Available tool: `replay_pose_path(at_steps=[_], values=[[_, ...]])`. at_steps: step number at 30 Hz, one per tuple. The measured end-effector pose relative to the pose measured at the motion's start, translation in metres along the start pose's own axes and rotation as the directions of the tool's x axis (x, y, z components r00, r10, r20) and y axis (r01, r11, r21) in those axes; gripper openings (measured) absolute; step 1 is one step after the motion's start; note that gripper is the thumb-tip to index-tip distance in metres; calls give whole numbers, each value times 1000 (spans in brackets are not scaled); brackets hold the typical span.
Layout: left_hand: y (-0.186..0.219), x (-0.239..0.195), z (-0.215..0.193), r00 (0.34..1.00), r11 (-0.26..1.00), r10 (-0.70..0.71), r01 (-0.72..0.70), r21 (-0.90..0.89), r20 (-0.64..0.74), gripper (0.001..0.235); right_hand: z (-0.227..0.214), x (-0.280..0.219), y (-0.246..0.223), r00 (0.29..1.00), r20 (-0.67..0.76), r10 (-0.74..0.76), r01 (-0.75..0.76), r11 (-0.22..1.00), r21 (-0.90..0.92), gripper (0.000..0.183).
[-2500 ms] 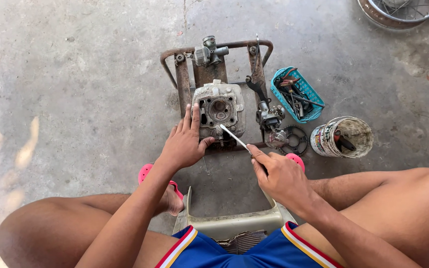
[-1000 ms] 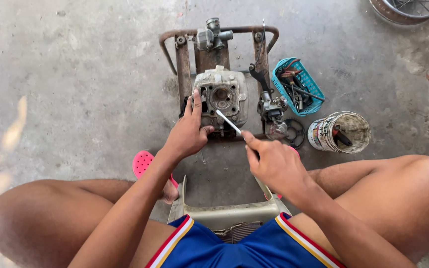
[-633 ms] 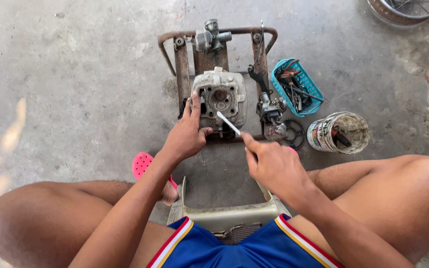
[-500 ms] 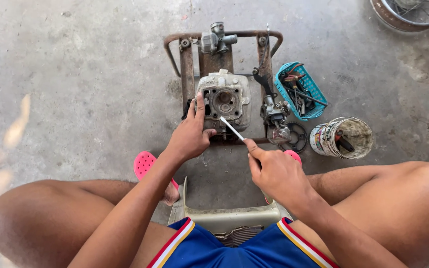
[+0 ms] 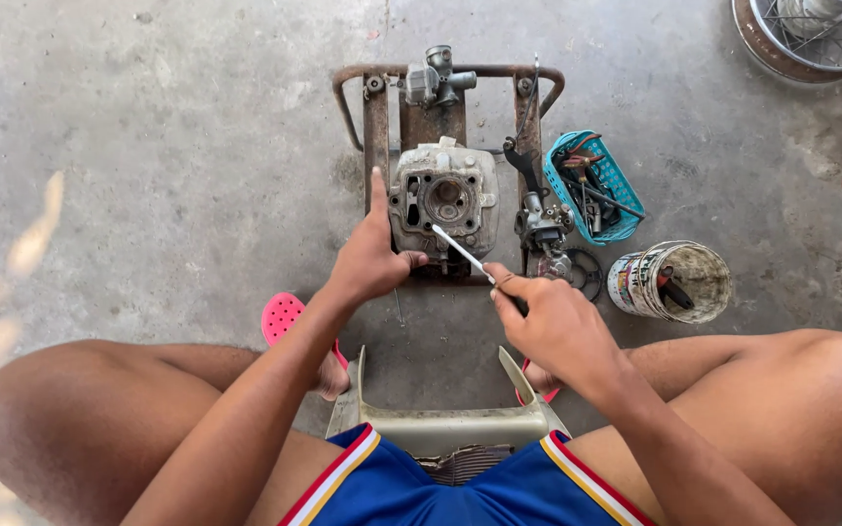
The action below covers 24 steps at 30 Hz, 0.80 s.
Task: The person uses a screwdriver to scrape and clean the inside of a metallic engine block. They then wipe the engine block with a black cloth and continue scraping the surface with the screwdriver.
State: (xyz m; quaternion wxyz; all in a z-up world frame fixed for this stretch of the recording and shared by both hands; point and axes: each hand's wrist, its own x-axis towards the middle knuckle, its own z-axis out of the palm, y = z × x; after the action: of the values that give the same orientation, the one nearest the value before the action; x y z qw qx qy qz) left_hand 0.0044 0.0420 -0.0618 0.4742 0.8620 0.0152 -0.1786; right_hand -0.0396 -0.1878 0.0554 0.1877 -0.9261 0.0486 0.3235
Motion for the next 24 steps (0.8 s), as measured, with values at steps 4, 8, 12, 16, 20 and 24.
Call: replay_pose_path(at_steps=[4, 8, 12, 16, 20, 24], values=[[0, 2, -2, 998, 997, -56, 56, 46, 8, 132, 13, -1, 7, 998, -55, -18, 19, 1000, 16, 44], [-8, 7, 6, 996, 997, -75, 75, -1, -39, 127, 22, 7, 7, 991, -106, -76, 76, 997, -9, 45], [-16, 14, 8, 996, 998, -51, 53, 23, -75, 127, 29, 33, 11, 977, -174, -125, 115, 991, -68, 45], [-1, 10, 2, 992, 993, -114, 115, 10, -46, 122, 22, 11, 9, 969, -197, -148, 126, 985, -116, 43], [10, 8, 1, 990, 990, -137, 139, 37, -44, 119, 27, 7, 6, 970, -179, -166, 140, 978, -152, 44], [13, 5, -1, 993, 993, -114, 115, 33, -36, 116, 30, 26, -2, 954, -210, -216, 204, 976, -78, 43]])
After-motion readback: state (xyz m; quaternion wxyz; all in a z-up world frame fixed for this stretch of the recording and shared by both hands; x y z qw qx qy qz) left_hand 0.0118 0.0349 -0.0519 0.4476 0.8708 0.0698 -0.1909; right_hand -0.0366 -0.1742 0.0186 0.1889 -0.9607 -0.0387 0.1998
